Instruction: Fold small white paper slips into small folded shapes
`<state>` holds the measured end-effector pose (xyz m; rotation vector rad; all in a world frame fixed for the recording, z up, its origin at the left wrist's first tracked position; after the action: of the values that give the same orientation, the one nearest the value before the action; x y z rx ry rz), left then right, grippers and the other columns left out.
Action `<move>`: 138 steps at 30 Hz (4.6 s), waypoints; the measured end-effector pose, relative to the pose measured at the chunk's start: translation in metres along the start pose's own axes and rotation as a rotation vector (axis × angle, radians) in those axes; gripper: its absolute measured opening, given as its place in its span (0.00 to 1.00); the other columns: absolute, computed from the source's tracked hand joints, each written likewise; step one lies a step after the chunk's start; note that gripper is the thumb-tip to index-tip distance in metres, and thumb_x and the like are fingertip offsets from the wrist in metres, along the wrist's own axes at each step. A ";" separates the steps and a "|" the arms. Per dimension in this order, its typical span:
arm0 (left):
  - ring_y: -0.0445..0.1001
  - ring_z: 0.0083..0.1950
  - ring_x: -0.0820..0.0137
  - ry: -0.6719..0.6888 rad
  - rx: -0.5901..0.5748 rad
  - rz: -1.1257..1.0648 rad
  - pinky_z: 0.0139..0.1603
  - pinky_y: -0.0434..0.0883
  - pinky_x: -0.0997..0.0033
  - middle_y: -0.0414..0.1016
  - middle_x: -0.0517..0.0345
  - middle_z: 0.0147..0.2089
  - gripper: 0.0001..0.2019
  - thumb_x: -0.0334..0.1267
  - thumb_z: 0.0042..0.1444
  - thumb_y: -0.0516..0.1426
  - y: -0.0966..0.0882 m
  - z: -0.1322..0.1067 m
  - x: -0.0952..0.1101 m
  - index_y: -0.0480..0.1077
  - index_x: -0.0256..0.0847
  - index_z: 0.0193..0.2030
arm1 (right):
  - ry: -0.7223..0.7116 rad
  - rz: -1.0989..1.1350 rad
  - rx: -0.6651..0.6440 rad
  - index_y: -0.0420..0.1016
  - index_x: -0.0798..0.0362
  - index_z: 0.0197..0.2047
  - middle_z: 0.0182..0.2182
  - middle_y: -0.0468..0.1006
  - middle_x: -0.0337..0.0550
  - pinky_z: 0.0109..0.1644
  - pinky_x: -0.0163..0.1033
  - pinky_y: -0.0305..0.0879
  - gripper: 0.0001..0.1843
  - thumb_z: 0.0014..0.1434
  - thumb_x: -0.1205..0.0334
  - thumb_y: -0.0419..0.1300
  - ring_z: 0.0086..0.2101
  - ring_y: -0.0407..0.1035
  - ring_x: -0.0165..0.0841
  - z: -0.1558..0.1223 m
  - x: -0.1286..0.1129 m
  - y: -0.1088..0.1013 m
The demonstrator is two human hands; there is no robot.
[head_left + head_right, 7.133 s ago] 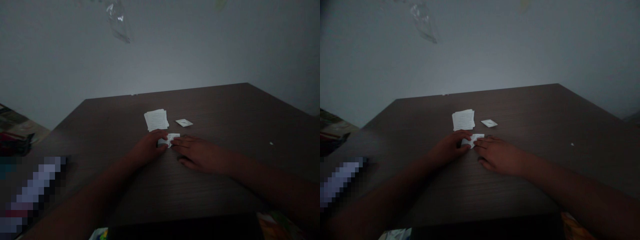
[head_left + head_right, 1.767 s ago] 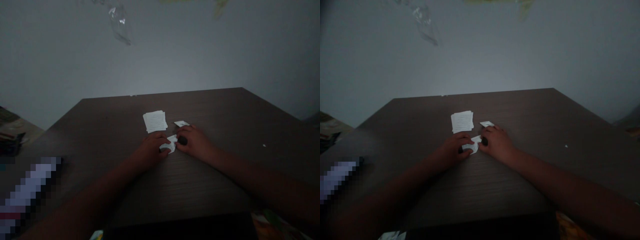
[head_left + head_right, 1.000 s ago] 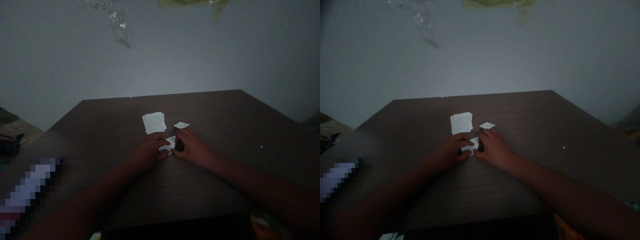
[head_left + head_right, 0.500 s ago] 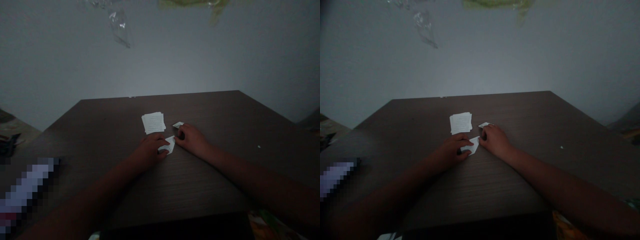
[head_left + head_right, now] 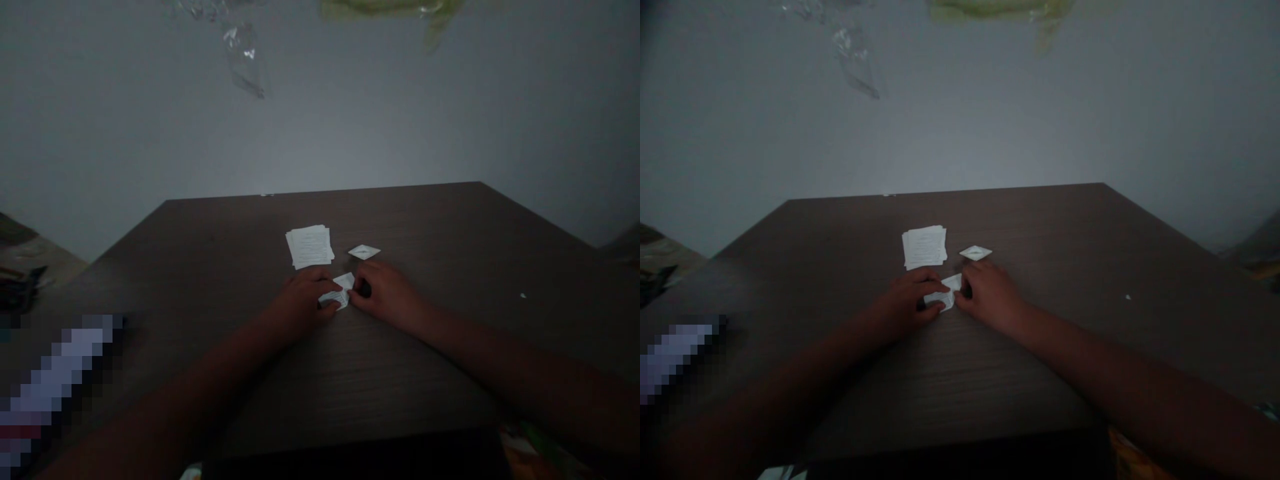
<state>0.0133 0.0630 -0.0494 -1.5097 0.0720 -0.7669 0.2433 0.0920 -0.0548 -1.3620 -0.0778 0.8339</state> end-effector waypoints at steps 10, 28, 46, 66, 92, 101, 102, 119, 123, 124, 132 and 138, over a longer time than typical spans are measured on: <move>0.86 0.72 0.47 0.008 -0.015 -0.008 0.78 0.81 0.40 0.88 0.46 0.70 0.16 0.37 0.75 0.72 0.001 0.002 -0.002 0.90 0.48 0.66 | 0.057 0.062 -0.063 0.76 0.46 0.37 0.39 0.83 0.42 0.47 0.45 0.67 0.16 0.66 0.63 0.80 0.41 0.77 0.42 -0.003 -0.010 -0.002; 0.86 0.74 0.49 -0.033 -0.049 0.026 0.78 0.80 0.47 0.88 0.51 0.72 0.17 0.39 0.75 0.70 -0.002 0.002 -0.001 0.90 0.54 0.67 | 0.149 0.048 -0.076 0.77 0.48 0.37 0.41 0.84 0.43 0.44 0.43 0.58 0.15 0.67 0.64 0.80 0.39 0.74 0.39 0.004 -0.011 -0.003; 0.87 0.70 0.47 0.014 0.000 -0.006 0.76 0.82 0.41 0.88 0.48 0.68 0.15 0.36 0.74 0.72 -0.001 0.001 -0.003 0.90 0.50 0.65 | 0.104 0.064 -0.081 0.75 0.46 0.36 0.37 0.83 0.42 0.43 0.44 0.60 0.17 0.65 0.62 0.80 0.37 0.72 0.39 0.006 -0.011 -0.003; 0.85 0.75 0.44 0.078 -0.037 -0.033 0.82 0.78 0.33 0.88 0.44 0.71 0.17 0.38 0.74 0.73 -0.009 -0.002 0.000 0.89 0.49 0.67 | 0.019 0.069 0.025 0.78 0.48 0.41 0.43 0.84 0.44 0.52 0.45 0.72 0.10 0.70 0.72 0.70 0.45 0.78 0.42 0.011 0.010 -0.014; 0.85 0.79 0.50 0.209 -0.151 -0.035 0.87 0.76 0.43 0.88 0.50 0.75 0.25 0.26 0.70 0.68 -0.029 -0.007 -0.009 0.85 0.52 0.69 | -0.392 -0.012 -0.293 0.95 0.45 0.58 0.57 0.94 0.50 0.72 0.61 0.79 0.18 0.75 0.74 0.68 0.60 0.85 0.52 -0.023 -0.027 -0.027; 0.88 0.73 0.51 0.231 -0.187 -0.045 0.85 0.75 0.43 0.92 0.50 0.70 0.22 0.24 0.73 0.62 -0.037 0.000 -0.010 0.88 0.50 0.66 | -0.397 -0.014 -0.311 0.95 0.45 0.56 0.55 0.94 0.49 0.72 0.58 0.80 0.19 0.74 0.75 0.68 0.59 0.87 0.50 -0.022 -0.029 -0.032; 0.88 0.73 0.51 0.242 -0.199 -0.040 0.85 0.75 0.43 0.91 0.50 0.70 0.21 0.25 0.74 0.62 -0.039 -0.001 -0.009 0.88 0.50 0.65 | -0.402 -0.026 -0.311 0.95 0.45 0.57 0.56 0.94 0.49 0.72 0.58 0.80 0.19 0.74 0.75 0.68 0.59 0.86 0.50 -0.022 -0.029 -0.032; 0.88 0.67 0.55 0.316 -0.179 -0.058 0.76 0.76 0.52 0.90 0.49 0.66 0.09 0.30 0.81 0.65 -0.034 -0.002 -0.006 0.90 0.43 0.55 | -0.411 -0.080 -0.252 0.87 0.54 0.73 0.67 0.88 0.60 0.76 0.67 0.80 0.21 0.83 0.67 0.66 0.64 0.83 0.54 -0.019 -0.025 -0.014; 0.88 0.62 0.57 0.273 -0.131 -0.143 0.70 0.80 0.56 0.90 0.49 0.60 0.08 0.32 0.82 0.65 -0.029 0.002 -0.007 0.89 0.42 0.53 | -0.422 -0.041 -0.284 0.89 0.55 0.70 0.64 0.90 0.58 0.77 0.64 0.79 0.19 0.82 0.68 0.66 0.64 0.83 0.52 -0.017 -0.024 -0.017; 0.88 0.61 0.57 0.259 -0.118 -0.152 0.69 0.80 0.56 0.90 0.49 0.59 0.08 0.33 0.82 0.65 -0.027 0.002 -0.007 0.89 0.42 0.53 | -0.430 -0.022 -0.287 0.90 0.55 0.69 0.64 0.91 0.58 0.77 0.63 0.79 0.18 0.82 0.69 0.66 0.64 0.83 0.52 -0.016 -0.023 -0.018; 0.88 0.60 0.55 0.157 -0.060 -0.187 0.67 0.81 0.54 0.90 0.51 0.57 0.06 0.34 0.79 0.67 -0.015 0.003 -0.012 0.89 0.46 0.49 | -0.505 0.027 -0.350 0.93 0.51 0.62 0.69 0.91 0.55 0.82 0.66 0.75 0.16 0.83 0.69 0.64 0.68 0.83 0.51 -0.019 -0.023 -0.027; 0.88 0.57 0.57 0.112 -0.030 -0.296 0.66 0.83 0.55 0.90 0.52 0.53 0.09 0.38 0.81 0.66 -0.017 0.002 -0.010 0.87 0.45 0.46 | -0.490 0.059 -0.359 0.93 0.48 0.66 0.70 0.90 0.54 0.80 0.64 0.76 0.17 0.82 0.68 0.66 0.69 0.81 0.51 -0.018 -0.021 -0.030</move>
<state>0.0001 0.0716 -0.0378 -1.5237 -0.0574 -1.0914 0.2514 0.0657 -0.0244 -1.4673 -0.5947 1.2326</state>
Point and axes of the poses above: each hand's wrist, its own z-axis towards the middle knuckle, its own y-axis out of the palm, x = y × z, the point moved 3 cm from there along z, towards the middle knuckle
